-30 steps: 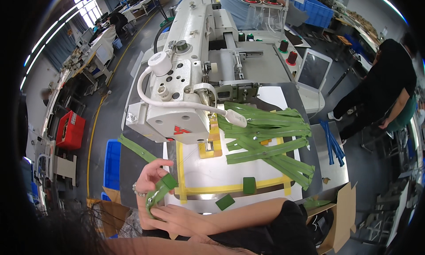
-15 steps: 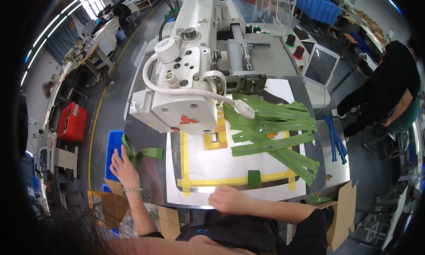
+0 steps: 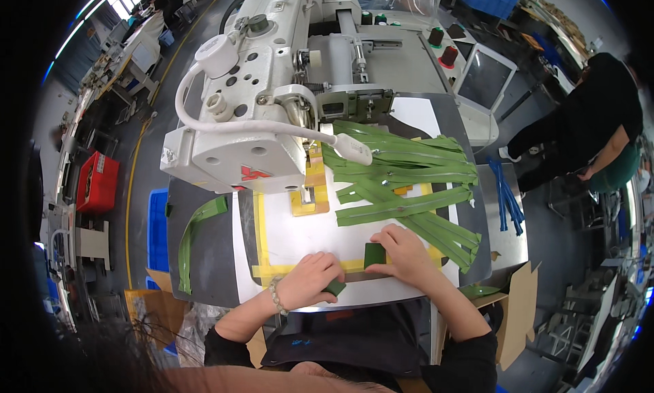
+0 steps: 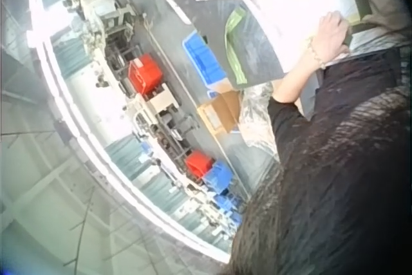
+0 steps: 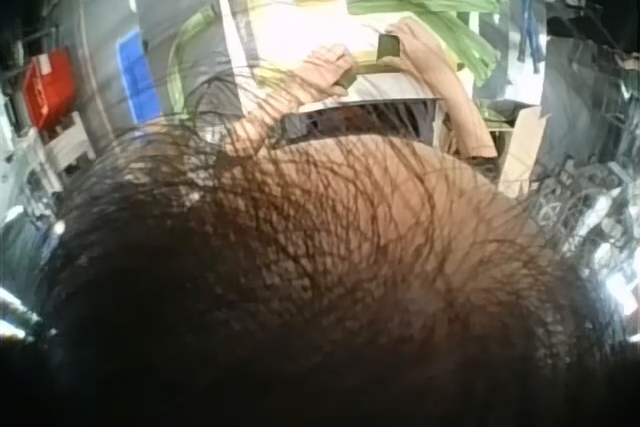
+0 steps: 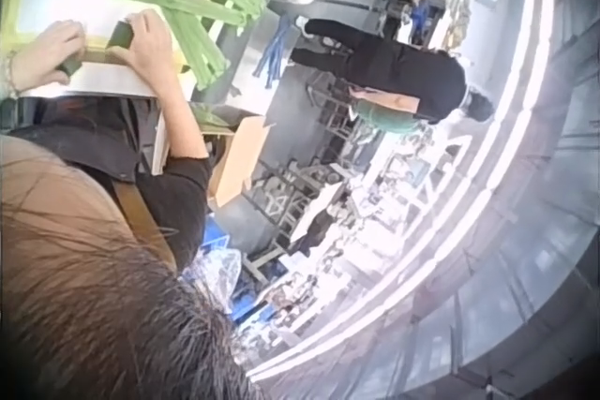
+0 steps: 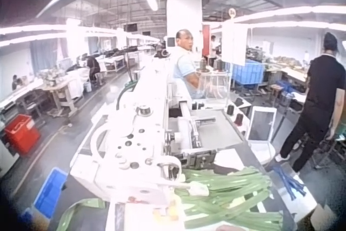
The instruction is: Sewing green fabric straps using an industrial sewing machine.
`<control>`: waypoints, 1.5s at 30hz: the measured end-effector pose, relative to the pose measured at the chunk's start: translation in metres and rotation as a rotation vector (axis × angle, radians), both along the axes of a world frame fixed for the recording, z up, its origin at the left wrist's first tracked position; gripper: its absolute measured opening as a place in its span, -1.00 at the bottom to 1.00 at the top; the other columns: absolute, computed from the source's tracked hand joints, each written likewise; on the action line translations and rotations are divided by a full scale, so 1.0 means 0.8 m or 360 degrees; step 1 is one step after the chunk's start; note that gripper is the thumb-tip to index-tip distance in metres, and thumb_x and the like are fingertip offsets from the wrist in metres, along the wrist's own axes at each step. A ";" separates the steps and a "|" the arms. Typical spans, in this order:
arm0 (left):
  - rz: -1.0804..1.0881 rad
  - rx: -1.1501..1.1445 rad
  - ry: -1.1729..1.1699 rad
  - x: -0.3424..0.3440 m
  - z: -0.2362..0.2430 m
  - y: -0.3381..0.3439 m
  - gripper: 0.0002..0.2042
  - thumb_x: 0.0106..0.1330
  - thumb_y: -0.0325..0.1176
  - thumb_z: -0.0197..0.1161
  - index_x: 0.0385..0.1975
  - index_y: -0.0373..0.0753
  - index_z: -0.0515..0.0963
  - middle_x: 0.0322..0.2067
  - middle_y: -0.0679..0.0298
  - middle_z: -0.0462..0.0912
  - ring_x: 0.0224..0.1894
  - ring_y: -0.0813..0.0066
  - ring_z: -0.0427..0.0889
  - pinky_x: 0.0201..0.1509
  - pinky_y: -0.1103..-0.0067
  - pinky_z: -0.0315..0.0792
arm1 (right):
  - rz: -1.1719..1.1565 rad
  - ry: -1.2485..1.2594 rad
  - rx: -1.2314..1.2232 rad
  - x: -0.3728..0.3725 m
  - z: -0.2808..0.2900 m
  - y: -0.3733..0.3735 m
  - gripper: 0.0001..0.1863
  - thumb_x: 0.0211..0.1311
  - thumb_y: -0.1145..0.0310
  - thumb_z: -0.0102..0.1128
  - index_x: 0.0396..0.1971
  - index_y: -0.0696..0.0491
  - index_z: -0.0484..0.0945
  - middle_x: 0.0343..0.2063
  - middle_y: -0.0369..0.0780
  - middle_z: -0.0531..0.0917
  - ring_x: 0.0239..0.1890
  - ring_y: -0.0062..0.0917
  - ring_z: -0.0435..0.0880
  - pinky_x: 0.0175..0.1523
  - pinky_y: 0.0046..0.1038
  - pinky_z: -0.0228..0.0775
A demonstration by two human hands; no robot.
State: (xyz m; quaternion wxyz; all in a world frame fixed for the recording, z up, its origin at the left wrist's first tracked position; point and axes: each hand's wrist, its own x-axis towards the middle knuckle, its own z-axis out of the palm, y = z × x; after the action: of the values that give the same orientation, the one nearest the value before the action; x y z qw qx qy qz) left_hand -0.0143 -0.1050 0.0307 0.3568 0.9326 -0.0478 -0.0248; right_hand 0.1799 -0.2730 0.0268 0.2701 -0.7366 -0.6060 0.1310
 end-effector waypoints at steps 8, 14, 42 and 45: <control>0.0350 -0.0151 -0.0242 0.000 0.002 0.014 -0.81 -0.04 -0.39 0.41 -0.45 -0.20 0.53 -0.47 0.28 0.57 -0.49 0.29 0.56 -0.41 0.43 0.45 | -0.0188 0.0236 0.0209 -0.006 0.003 0.026 -0.65 -0.02 0.23 0.41 -0.30 0.10 0.52 -0.37 -0.23 0.49 -0.37 -0.42 0.49 -0.27 -0.44 0.35; -0.0001 0.1008 -0.1344 0.022 0.002 0.041 -0.71 0.00 -0.44 0.26 -0.23 -0.31 0.60 -0.31 0.32 0.60 -0.47 0.58 0.51 -0.51 0.63 0.35 | -0.0089 0.1972 -0.0265 -0.011 0.010 0.088 -0.86 0.25 0.36 0.22 -0.38 0.13 0.56 -0.56 -0.38 0.52 -0.59 -0.78 0.34 -0.50 -0.69 0.14; 0.1081 -0.1033 -0.0534 0.023 -0.026 0.053 -0.88 0.01 -0.60 0.42 -0.48 -0.34 0.60 -0.39 0.21 0.60 -0.37 0.55 0.58 -0.26 0.66 0.44 | 0.0084 0.1927 -0.0071 -0.017 -0.036 0.105 -0.84 0.34 0.44 0.08 -0.26 0.23 0.54 -0.38 -0.25 0.66 -0.35 -0.65 0.66 -0.32 -0.66 0.44; 0.1138 -0.1052 -0.0610 0.023 -0.029 0.051 -0.89 0.06 -0.51 0.42 -0.50 -0.33 0.59 -0.44 0.24 0.62 -0.43 0.58 0.60 -0.33 0.67 0.47 | 0.0088 0.2041 0.0032 -0.024 -0.030 0.104 -0.86 0.29 0.47 0.14 -0.27 0.24 0.55 -0.35 -0.24 0.66 -0.33 -0.66 0.66 -0.26 -0.65 0.46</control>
State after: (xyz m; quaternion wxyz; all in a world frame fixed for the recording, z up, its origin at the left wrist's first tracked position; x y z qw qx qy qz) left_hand 0.0040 -0.0645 0.0076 0.6031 0.7161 0.2037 0.2862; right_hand 0.1608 -0.1898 0.0031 0.5822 -0.4936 -0.3442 0.5468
